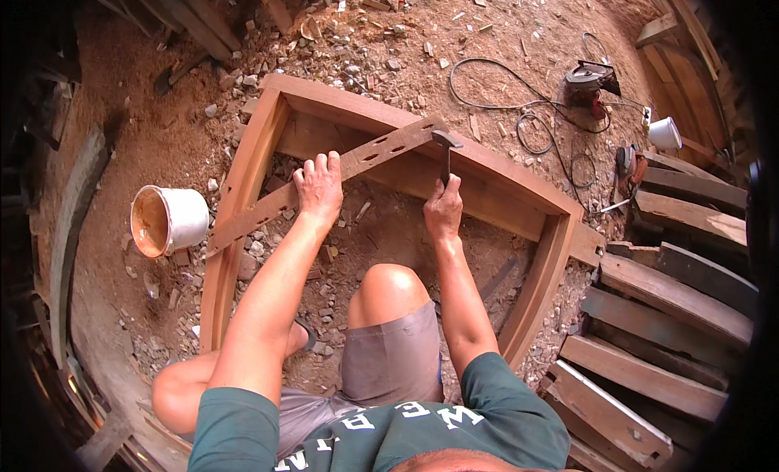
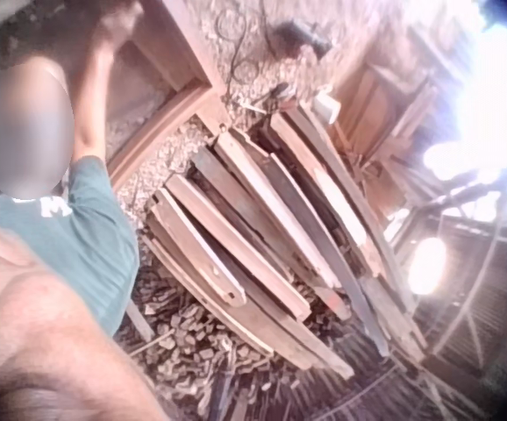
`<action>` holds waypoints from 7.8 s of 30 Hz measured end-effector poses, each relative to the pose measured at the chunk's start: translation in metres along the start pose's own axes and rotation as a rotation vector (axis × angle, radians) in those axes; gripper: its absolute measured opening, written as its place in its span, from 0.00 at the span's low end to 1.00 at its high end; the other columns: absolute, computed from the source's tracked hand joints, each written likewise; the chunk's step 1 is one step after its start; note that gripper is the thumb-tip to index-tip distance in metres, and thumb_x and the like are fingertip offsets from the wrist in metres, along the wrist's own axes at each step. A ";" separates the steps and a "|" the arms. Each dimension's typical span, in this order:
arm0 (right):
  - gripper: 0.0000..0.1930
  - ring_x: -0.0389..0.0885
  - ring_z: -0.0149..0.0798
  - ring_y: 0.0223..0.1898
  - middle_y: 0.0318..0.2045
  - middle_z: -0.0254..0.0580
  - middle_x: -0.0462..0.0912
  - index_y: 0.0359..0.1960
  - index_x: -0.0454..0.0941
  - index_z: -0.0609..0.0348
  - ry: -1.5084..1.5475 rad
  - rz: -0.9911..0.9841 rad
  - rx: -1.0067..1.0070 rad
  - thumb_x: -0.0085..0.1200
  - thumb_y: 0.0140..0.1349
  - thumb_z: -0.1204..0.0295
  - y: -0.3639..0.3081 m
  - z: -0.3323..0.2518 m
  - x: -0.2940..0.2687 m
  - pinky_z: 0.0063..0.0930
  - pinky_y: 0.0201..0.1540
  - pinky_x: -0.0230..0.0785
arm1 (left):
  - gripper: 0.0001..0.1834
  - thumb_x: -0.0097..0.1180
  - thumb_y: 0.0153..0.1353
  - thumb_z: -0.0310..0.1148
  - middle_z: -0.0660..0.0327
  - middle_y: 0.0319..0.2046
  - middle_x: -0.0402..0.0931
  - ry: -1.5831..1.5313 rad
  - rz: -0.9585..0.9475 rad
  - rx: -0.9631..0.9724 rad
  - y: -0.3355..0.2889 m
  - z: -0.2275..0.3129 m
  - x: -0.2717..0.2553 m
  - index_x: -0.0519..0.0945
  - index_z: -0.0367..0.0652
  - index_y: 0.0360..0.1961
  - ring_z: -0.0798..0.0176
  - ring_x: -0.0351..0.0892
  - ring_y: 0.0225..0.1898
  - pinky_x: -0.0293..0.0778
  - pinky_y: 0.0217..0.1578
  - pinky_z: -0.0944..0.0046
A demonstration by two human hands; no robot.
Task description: The person sits on the ground and assembles a wooden frame by hammering nails into pre-drilled holes. They retrieve nails from a white bucket, position them, and strike them with a hammer to secure the wooden planks together.
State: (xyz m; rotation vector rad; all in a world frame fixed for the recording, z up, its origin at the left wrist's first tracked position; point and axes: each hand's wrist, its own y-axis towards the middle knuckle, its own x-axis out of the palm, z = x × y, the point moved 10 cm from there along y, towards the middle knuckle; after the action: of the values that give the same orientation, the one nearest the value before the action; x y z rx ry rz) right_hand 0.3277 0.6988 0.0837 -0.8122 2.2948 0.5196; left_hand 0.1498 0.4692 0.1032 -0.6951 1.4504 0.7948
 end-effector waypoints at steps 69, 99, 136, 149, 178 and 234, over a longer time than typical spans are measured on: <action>0.16 0.83 0.71 0.48 0.41 0.70 0.85 0.50 0.71 0.68 -0.514 -0.488 0.113 0.47 0.75 0.64 0.069 -0.068 -0.039 0.62 0.50 0.74 | 0.10 0.60 0.56 0.24 0.38 0.47 0.83 -0.338 -0.431 0.084 0.113 -0.065 0.107 0.85 0.34 0.40 0.36 0.83 0.52 0.80 0.53 0.44; 0.14 0.66 0.27 0.15 0.18 0.29 0.68 0.37 0.67 0.55 0.336 -0.384 0.761 0.49 0.78 0.60 -0.101 0.038 -0.126 0.29 0.17 0.60 | 0.12 0.67 0.61 0.24 0.58 0.38 0.86 -1.384 0.065 -0.104 0.126 0.109 -0.006 0.86 0.42 0.46 0.61 0.87 0.40 0.81 0.43 0.61; 0.26 0.87 0.62 0.38 0.43 0.59 0.85 0.74 0.65 0.49 -0.436 -0.243 -0.139 0.48 0.76 0.64 0.050 -0.082 -0.070 0.55 0.40 0.82 | 0.20 0.61 0.63 0.22 0.49 0.38 0.83 -1.174 0.200 0.123 0.115 0.140 -0.001 0.67 0.38 0.52 0.43 0.84 0.43 0.78 0.47 0.48; 0.21 0.86 0.67 0.42 0.45 0.65 0.85 0.66 0.69 0.59 -0.396 -0.289 -0.046 0.51 0.74 0.69 0.059 -0.062 -0.066 0.58 0.43 0.81 | 0.18 0.52 0.70 0.49 0.50 0.40 0.81 -0.348 0.139 -0.150 0.076 0.070 -0.007 0.78 0.44 0.40 0.44 0.80 0.47 0.74 0.49 0.41; 0.21 0.84 0.71 0.42 0.46 0.67 0.84 0.67 0.69 0.57 0.076 0.151 -0.464 0.51 0.75 0.68 0.050 -0.161 -0.127 0.60 0.40 0.76 | 0.24 0.43 0.75 0.49 0.51 0.32 0.88 -0.296 -0.003 -0.159 0.082 0.064 0.002 0.85 0.46 0.33 0.46 0.88 0.36 0.78 0.44 0.44; 0.11 0.83 0.74 0.37 0.33 0.71 0.83 0.51 0.68 0.55 -0.294 -0.388 0.137 0.50 0.75 0.64 0.015 -0.046 -0.082 0.64 0.37 0.72 | 0.14 0.55 0.64 0.31 0.45 0.43 0.82 -0.539 -0.030 -0.002 0.108 -0.051 0.026 0.85 0.50 0.49 0.42 0.82 0.50 0.78 0.55 0.46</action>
State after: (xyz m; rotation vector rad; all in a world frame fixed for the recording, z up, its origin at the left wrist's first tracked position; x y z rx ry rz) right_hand 0.3473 0.7190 0.1749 -1.0089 1.8243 0.2796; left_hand 0.0314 0.4910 0.0827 -0.4541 0.9480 0.8789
